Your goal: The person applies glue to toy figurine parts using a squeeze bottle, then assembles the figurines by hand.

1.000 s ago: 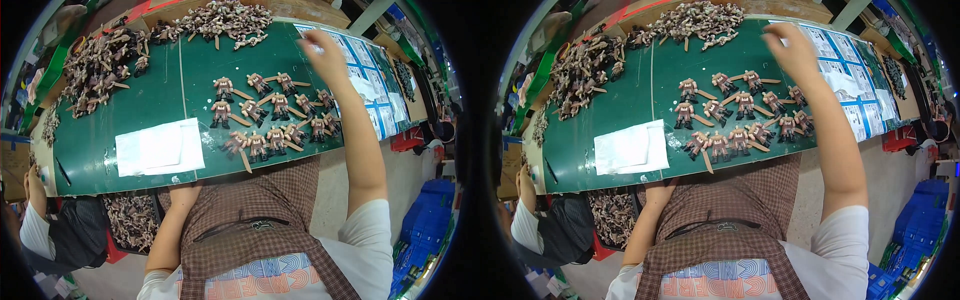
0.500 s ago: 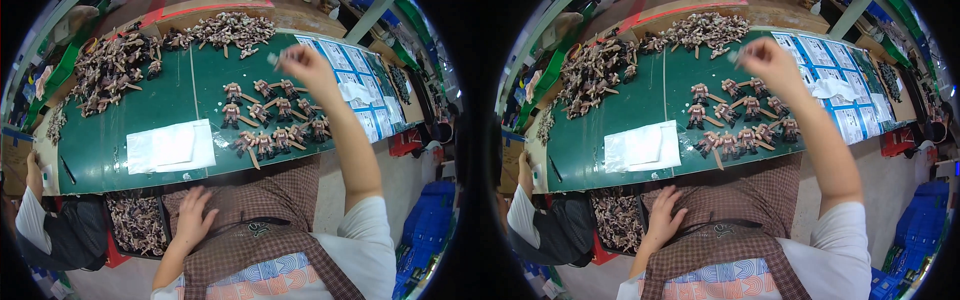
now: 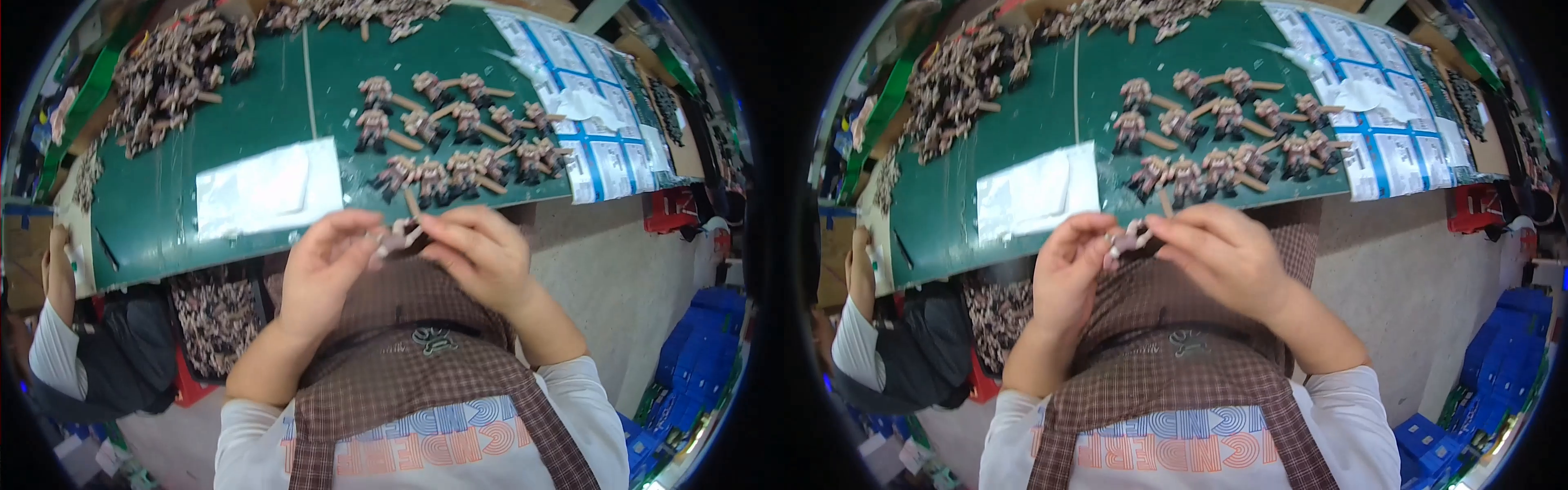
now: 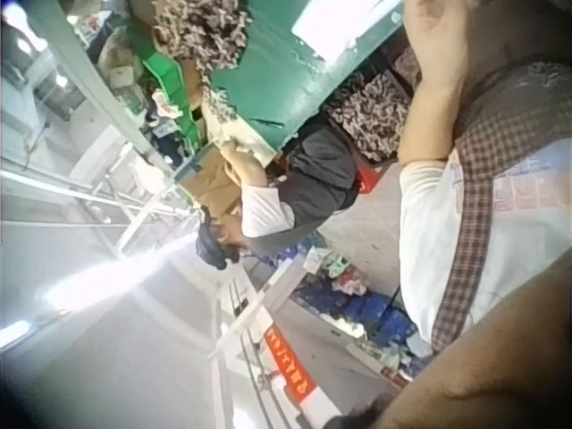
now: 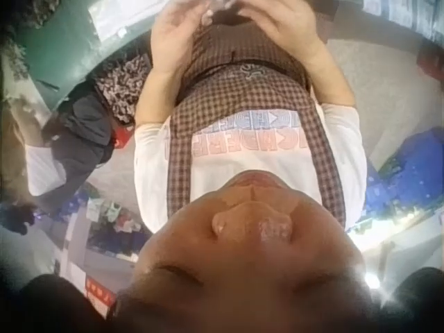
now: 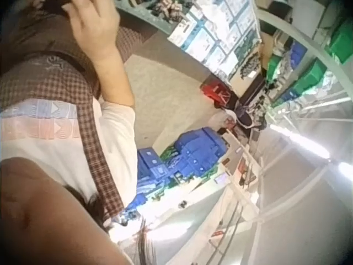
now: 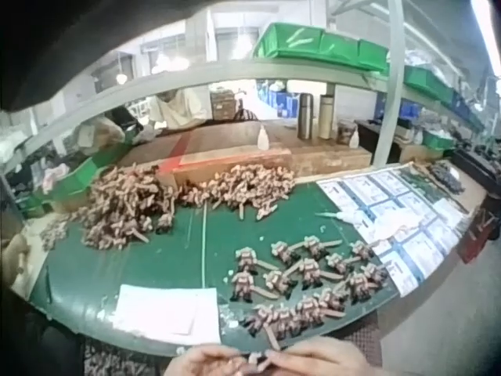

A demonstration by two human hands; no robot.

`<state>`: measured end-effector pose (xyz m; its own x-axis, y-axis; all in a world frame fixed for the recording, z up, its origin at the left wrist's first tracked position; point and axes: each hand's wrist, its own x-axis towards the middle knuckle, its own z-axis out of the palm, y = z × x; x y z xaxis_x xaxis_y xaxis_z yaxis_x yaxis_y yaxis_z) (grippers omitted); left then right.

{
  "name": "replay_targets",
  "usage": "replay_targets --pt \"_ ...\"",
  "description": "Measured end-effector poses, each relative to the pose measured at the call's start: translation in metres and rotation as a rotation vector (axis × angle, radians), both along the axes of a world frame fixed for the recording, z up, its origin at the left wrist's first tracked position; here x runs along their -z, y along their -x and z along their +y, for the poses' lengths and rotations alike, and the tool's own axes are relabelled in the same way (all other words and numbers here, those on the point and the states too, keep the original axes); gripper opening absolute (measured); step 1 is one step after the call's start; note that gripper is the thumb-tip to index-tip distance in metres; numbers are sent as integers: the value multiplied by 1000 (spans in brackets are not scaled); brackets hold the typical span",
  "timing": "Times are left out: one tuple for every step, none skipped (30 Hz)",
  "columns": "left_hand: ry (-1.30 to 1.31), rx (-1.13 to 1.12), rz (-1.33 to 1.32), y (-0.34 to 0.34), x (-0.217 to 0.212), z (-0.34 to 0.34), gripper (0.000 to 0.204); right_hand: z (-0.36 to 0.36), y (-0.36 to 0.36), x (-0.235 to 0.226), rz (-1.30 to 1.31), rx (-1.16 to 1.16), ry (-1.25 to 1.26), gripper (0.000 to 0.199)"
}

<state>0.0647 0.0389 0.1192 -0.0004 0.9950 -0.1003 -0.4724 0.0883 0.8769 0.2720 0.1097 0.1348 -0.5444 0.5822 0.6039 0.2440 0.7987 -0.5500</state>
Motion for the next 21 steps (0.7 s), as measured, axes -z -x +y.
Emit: replay_targets --pt "13 10 -22 -2 -3 0 25 0 -2 -2 -18 12 -44 43" --pt "50 38 -40 -2 -4 3 22 4 -3 -4 -32 23 -99 43" --pt "74 61 -60 -5 -2 2 21 4 -4 -3 -58 36 -110 41" --pt "95 84 -81 -7 0 0 20 3 -5 1 -55 15 -96 41" --pt "113 83 -69 -8 2 0 18 4 -7 4 -91 -23 -147 41" --pt "118 75 -70 -6 3 0 18 5 -9 7 -127 -60 -199 41" --pt "140 121 -54 -4 4 1 20 5 -10 10 -149 -63 -227 34" --pt "163 169 -38 -2 6 2 21 2 -11 13 -148 -67 -222 34" --pt "167 167 -38 -3 6 4 21 0 -12 16 -156 -32 -162 29" --pt "105 98 63 -4 6 7 26 -1 -12 17 -164 5 -102 25" --pt "45 30 162 -5 5 9 32 0 -11 15 -141 59 -15 15" --pt "48 30 162 -2 4 16 32 -1 -13 16 -142 59 -11 15" --pt "-201 -19 732 5 4 26 39 -3 -16 17 -15 92 302 13" --pt "-461 -71 1294 9 3 38 47 -5 -18 18 110 127 612 12" --pt "-517 -75 1375 8 0 45 59 -6 -17 16 141 139 685 9" --pt "-512 -81 1376 6 2 51 59 -8 -19 16 137 132 685 9" --pt "-509 -18 1383 5 2 58 62 -9 -20 14 153 154 694 9" --pt "-502 42 1394 6 2 63 65 -10 -20 14 171 169 703 10" --pt "-500 88 1395 5 1 67 65 -11 -22 16 191 230 680 10" --pt "-486 74 1409 3 2 70 65 -12 -25 17 244 227 722 10" --pt "-506 85 1428 3 4 71 65 -12 -25 18 271 257 735 11"
